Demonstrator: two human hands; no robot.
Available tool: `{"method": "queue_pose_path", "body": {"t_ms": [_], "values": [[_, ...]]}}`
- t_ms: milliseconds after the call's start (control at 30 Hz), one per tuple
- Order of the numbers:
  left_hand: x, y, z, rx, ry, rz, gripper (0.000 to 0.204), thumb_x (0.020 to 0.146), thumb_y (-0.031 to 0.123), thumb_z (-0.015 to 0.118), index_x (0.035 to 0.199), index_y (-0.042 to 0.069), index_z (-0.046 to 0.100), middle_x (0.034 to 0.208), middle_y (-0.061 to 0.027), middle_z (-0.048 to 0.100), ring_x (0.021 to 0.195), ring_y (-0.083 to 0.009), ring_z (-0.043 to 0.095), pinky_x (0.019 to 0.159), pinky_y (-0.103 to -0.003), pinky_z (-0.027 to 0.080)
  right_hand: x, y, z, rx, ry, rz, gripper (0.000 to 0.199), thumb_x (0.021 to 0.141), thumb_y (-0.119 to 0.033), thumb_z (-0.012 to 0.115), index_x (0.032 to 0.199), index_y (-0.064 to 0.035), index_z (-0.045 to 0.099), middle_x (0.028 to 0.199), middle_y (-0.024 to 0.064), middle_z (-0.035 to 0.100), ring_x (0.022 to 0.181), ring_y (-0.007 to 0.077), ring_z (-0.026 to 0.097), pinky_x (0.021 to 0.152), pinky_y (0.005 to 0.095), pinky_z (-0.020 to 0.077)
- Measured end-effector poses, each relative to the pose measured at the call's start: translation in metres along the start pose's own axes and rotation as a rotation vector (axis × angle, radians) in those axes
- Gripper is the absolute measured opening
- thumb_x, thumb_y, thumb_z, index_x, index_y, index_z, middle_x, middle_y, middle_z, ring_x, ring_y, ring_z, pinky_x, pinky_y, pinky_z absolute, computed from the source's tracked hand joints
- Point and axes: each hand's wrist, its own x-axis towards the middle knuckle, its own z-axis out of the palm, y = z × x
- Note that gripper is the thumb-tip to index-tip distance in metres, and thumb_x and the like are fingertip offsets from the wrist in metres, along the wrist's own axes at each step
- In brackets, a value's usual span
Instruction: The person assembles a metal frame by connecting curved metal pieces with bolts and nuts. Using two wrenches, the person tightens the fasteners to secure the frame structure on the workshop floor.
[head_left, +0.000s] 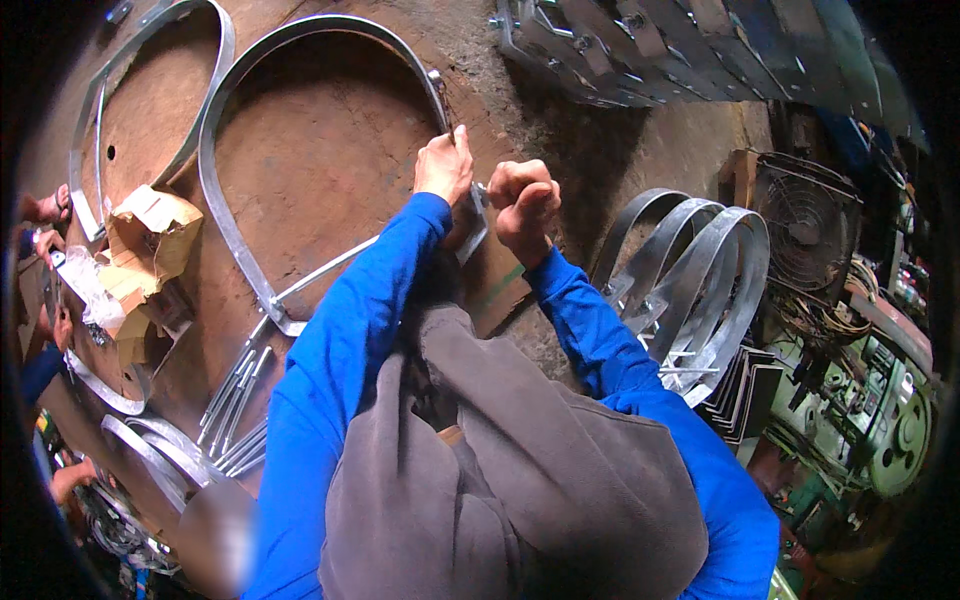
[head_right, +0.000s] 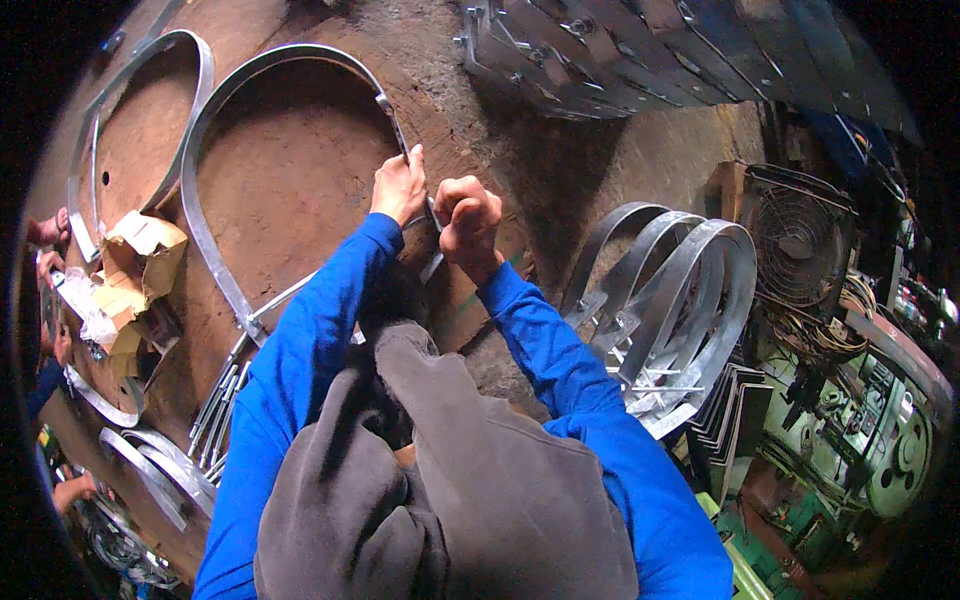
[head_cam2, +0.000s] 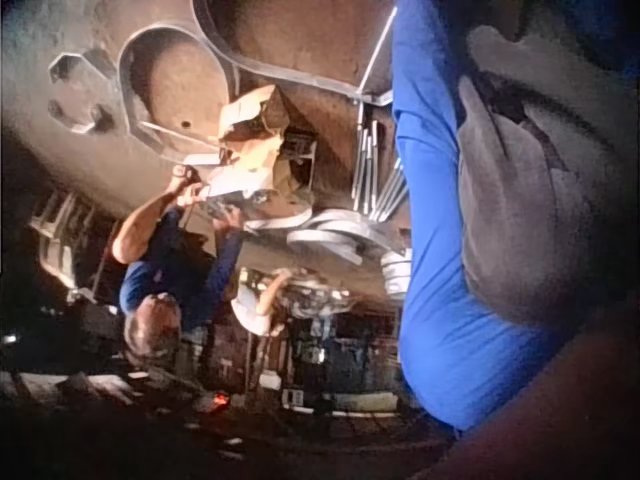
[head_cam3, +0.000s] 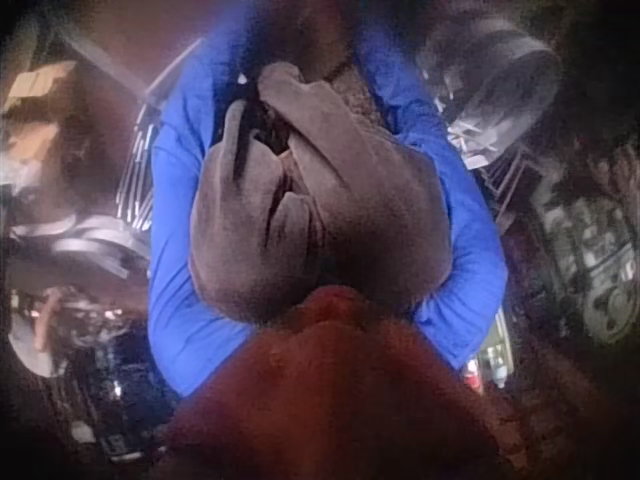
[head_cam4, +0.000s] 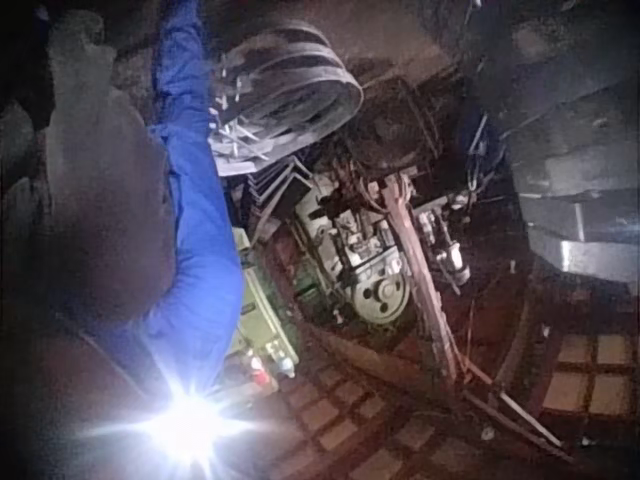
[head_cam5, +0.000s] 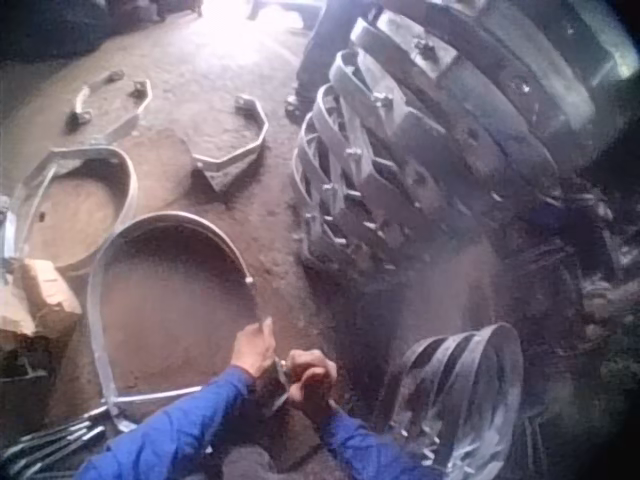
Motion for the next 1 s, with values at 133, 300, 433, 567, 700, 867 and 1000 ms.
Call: {"method": "queue_pose_path", "body": {"t_ms": [133, 300, 433, 567, 700, 867, 1000], "values": [[-0.001, -0.006, 0.001, 0.007, 0.002, -0.016, 0.05, 0.097, 0.041, 0.04, 0.088, -0.001, 0.065, 0.09, -0.0309, 0.062, 0.094, -0.0476, 0.059, 0.084, -0.052, 0.046, 0.026, 0.016, 0.006, -0.177, 0.052, 0.083, 0.045, 0.102, -0.041, 0.036, 0.073, -0.007, 0.044, 0.053, 0.0005, 0.041, 0.044, 0.0095, 0.04, 0.042, 0.0272, 0.0286], [-0.005, -0.005, 0.006, -0.008, 0.029, 0.001, 0.049, 0.097, 0.04, 0.04, 0.088, -0.001, 0.065, 0.091, -0.0299, 0.062, 0.094, -0.0475, 0.059, 0.084, -0.052, 0.046, 0.04, 0.031, 0.01, -0.167, 0.075, 0.148, 0.049, 0.101, -0.04, 0.042, 0.066, -0.0056, 0.044, 0.052, 0.0058, 0.04, 0.046, 0.0154, 0.045, 0.044, 0.0307, 0.032], [-0.001, -0.01, 0.011, -0.018, 0.016, 0.008, 0.049, 0.096, 0.04, 0.04, 0.088, -0.001, 0.065, 0.09, -0.0295, 0.063, 0.092, -0.0473, 0.06, 0.083, -0.052, 0.046, 0.055, 0.047, 0.015, -0.489, 0.072, -0.009, 0.047, 0.1, -0.036, 0.042, 0.068, -0.0029, 0.047, 0.055, 0.0168, 0.045, 0.049, 0.0341, 0.049, 0.048, 0.0393, 0.0378], [0.01, -0.017, 0.012, 0.095, 0.005, 0.118, 0.052, 0.096, 0.041, 0.038, 0.085, -0.001, 0.066, 0.088, -0.0279, 0.063, 0.09, -0.0475, 0.06, 0.082, -0.052, 0.047, 0.1, 0.091, 0.042, -0.505, 0.001, 0.261, 0.053, 0.1, -0.039, 0.038, 0.072, 0.0022, 0.056, 0.068, 0.0279, 0.055, 0.062, 0.0454, 0.052, 0.059, 0.0459, 0.042], [0.018, -0.039, 0.02, -0.043, -0.035, 0.125, 0.049, 0.099, 0.038, 0.039, 0.078, 0.002, 0.064, 0.077, -0.0222, 0.064, 0.075, -0.0382, 0.062, 0.07, -0.045, 0.05, 0.092, 0.091, 0.032, -0.593, -0.11, 0.192, 0.034, 0.097, -0.023, 0.045, 0.085, 0.0043, 0.062, 0.07, 0.0213, 0.058, 0.063, 0.0305, 0.058, 0.06, 0.0369, 0.0471], [0.029, -0.051, -0.039, 0.04, 0.143, 0.322, 0.058, 0.101, 0.043, 0.03, 0.074, 0.003, 0.061, 0.061, -0.0193, 0.061, 0.062, -0.0337, 0.064, 0.062, -0.045, 0.049, 0.11, 0.038, 0.018, -0.792, -0.136, -0.228, 0.016, 0.093, -0.006, 0.049, 0.093, 0.0037, 0.062, 0.082, 0.0191, 0.065, 0.073, 0.03, 0.064, 0.064, 0.0357, 0.0513], [0.049, -0.024, -0.19, -0.53, -0.039, -0.221, 0.035, 0.095, 0.039, 0.054, 0.078, 0.009, 0.061, 0.068, -0.0011, 0.06, 0.05, -0.0127, 0.052, 0.047, -0.028, 0.043, 0.098, -0.053, 0.08, -0.055, 0.129, 0.439, 0.034, 0.102, -0.029, 0.041, 0.077, -0.0072, 0.048, 0.063, -0.0028, 0.039, 0.054, 0.006, 0.038, 0.049, 0.0208, 0.033]]}}
